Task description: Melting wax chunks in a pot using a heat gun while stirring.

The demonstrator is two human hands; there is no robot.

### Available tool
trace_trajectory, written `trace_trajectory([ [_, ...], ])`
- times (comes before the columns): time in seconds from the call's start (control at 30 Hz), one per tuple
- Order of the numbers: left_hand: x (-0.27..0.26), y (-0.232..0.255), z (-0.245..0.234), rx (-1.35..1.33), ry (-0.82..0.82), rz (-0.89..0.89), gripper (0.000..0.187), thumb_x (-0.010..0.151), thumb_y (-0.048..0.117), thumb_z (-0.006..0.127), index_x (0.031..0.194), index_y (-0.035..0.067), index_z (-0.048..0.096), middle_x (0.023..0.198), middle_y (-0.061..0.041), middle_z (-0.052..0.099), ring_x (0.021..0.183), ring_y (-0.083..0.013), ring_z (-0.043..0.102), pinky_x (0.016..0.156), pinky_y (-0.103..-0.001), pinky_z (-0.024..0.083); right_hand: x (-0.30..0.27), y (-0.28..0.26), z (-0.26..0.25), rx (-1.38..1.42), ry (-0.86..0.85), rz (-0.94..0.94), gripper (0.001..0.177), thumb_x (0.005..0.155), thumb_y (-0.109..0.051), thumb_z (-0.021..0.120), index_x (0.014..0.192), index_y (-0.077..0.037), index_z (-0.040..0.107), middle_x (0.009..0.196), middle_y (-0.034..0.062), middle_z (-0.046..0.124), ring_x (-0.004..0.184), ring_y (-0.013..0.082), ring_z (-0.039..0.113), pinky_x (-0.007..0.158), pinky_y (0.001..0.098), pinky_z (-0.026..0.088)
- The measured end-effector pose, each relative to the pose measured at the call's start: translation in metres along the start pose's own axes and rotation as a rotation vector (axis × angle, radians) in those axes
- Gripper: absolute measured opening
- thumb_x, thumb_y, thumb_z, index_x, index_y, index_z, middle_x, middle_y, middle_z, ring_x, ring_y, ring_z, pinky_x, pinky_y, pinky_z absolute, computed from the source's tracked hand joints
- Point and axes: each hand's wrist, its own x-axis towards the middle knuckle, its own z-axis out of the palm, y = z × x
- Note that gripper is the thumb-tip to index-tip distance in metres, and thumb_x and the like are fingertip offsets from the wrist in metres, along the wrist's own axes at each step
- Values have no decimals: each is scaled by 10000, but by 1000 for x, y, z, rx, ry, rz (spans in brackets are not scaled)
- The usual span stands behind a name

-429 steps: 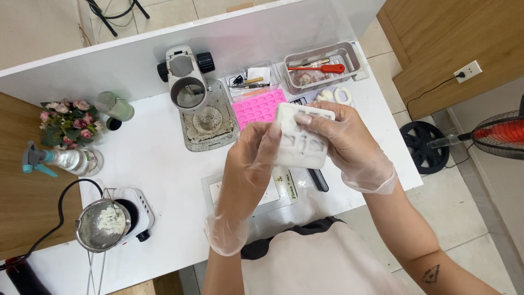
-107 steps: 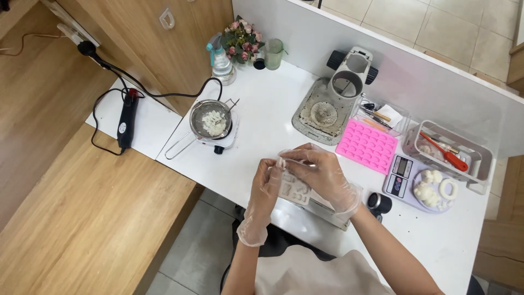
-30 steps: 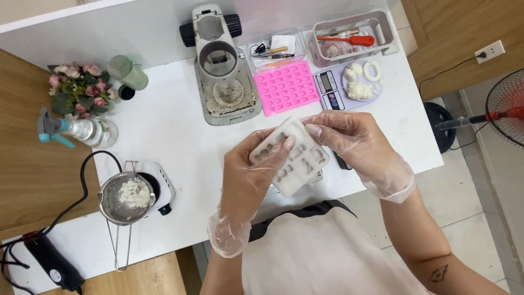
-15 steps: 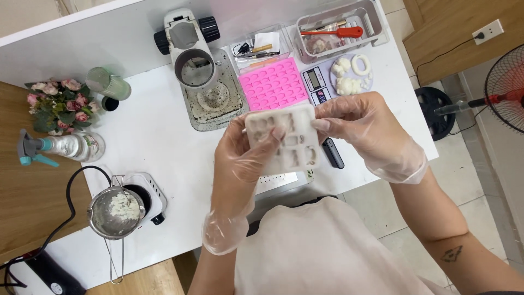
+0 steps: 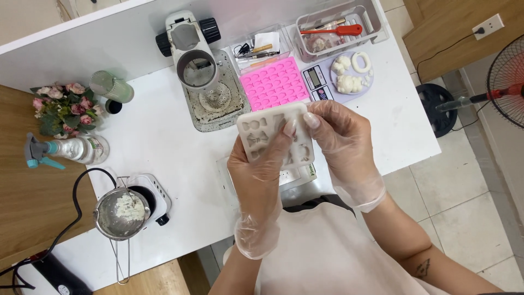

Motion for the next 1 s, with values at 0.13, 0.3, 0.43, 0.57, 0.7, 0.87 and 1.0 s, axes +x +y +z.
trace_trajectory([
  [0.13, -1, 0, 3, -40, 47, -51, 282, 759, 74, 825, 1006, -28, 734, 883, -113, 766, 742, -147, 701, 682, -233, 566, -6, -6, 6, 28, 48, 26, 182, 1002, -170, 688, 923, -8, 710, 714, 46, 611, 723, 88, 506, 675, 246, 490],
  [0.3, 0, 0, 1, -3, 34, -1, 259, 774, 75, 815, 991, -43, 740, 870, -121, 769, 701, -130, 694, 607, -219, 561, -9, -16, 11, 7, 49, 15, 190, 1017, -143, 676, 902, 4, 706, 692, 47, 596, 703, 102, 498, 668, 252, 470],
  [0.43, -1, 11, 12, -17, 30, -7, 265, 773, 65, 814, 1002, -43, 737, 869, -120, 765, 717, -136, 697, 629, -228, 566, -11, -19, 11, -25, 54, -1, 198, 1024, -141, 672, 894, 5, 703, 687, 38, 582, 715, 95, 486, 675, 250, 464],
  [0.57, -2, 28, 26, 36, 361, -202, 157, 688, -28, 777, 822, -99, 738, 801, -294, 756, 720, -268, 734, 677, -377, 625, -11, -18, 9, -29, 34, 23, 179, 1016, -136, 682, 917, 8, 719, 703, 35, 607, 715, 91, 504, 693, 252, 491],
  [0.7, 3, 25, 9, 126, 174, -152, 603, 627, 46, 899, 1193, 79, 694, 1089, -235, 781, 975, -275, 775, 833, -432, 672, -4, -9, -2, -106, -44, 30, 143, 963, -111, 744, 912, 22, 753, 685, 108, 674, 664, 102, 562, 674, 269, 551],
  [0.87, 15, 17, -40, 305, -232, -19, 757, 743, 29, 823, 1420, 126, 498, 1244, -189, 646, 1031, -255, 677, 868, -340, 607, 0, 3, -10, -104, -215, 218, 134, 914, -64, 729, 945, 61, 766, 710, 160, 719, 658, 180, 644, 676, 346, 584],
  [1.0, 19, 3, -57, 370, -139, -195, 505, 687, 40, 904, 1149, 122, 718, 1142, -112, 745, 1037, -199, 726, 933, -333, 618, 6, 21, -18, -66, -367, 379, 166, 889, 27, 669, 1010, 82, 767, 727, 199, 736, 668, 235, 711, 699, 365, 604],
])
